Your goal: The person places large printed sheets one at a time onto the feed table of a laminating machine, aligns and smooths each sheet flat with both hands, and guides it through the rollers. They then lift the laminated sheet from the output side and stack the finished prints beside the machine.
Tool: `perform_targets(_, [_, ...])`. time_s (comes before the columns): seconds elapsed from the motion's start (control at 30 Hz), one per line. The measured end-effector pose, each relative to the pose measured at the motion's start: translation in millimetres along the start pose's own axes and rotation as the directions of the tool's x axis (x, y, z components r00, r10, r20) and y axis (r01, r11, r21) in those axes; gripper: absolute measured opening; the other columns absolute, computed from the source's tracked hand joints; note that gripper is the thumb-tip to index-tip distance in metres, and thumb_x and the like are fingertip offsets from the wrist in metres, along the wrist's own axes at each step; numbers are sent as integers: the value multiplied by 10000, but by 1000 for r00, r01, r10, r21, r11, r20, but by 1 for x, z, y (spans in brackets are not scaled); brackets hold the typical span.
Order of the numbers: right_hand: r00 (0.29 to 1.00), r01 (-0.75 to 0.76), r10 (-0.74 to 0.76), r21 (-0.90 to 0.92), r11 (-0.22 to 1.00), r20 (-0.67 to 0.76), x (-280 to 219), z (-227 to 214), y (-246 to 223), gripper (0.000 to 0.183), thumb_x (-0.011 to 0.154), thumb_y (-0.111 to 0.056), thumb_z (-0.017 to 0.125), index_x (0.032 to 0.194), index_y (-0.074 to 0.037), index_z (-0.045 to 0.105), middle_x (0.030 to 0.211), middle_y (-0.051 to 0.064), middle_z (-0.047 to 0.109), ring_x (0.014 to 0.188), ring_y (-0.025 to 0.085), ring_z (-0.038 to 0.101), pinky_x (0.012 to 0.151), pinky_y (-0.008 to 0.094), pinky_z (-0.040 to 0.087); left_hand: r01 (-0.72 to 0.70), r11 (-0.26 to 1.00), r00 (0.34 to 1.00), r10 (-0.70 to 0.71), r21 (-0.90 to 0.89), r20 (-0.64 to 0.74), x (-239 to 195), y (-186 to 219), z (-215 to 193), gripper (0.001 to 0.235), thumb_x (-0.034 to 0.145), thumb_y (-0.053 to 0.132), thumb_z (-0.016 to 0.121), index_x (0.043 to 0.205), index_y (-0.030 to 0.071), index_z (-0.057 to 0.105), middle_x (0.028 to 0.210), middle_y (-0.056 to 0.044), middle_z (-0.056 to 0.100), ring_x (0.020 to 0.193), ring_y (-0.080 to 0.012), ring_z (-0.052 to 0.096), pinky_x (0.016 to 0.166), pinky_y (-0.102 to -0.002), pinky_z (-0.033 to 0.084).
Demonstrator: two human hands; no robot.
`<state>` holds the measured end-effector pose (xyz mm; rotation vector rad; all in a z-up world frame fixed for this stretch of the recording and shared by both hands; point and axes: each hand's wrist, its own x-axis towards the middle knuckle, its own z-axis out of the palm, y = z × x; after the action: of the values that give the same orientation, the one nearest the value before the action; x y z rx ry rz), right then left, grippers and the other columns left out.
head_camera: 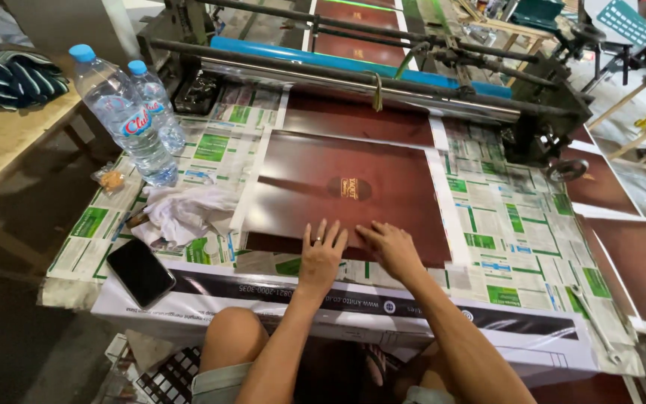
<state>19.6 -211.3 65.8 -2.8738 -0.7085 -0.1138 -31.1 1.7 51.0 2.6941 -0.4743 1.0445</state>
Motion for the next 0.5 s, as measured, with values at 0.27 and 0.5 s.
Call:
perform_targets(0.27, [914,-145,141,17,989,-380,-4,-16,-15,520,876,-129,684,1365,-304,658,1417,62,612,1361,311,525,1149,602,336,117,961,925,-14,-250,381,-15,29,-5,513,967,321,716,1411,110,570,1411,-154,544,1317,-352,523,1119,-576,407])
perform_targets(0.5, [964,-244,257,-154,958,67,-1,24,-18,727,979,-531,533,1612,-420,191,1687,168,165,1505,504,184,1096,802,117,203,970,739,-63,-132,671,-27,29,19,854,834,463,785,1528,155,393,1624,-217,281,1502,-403,278,1102,-658,317])
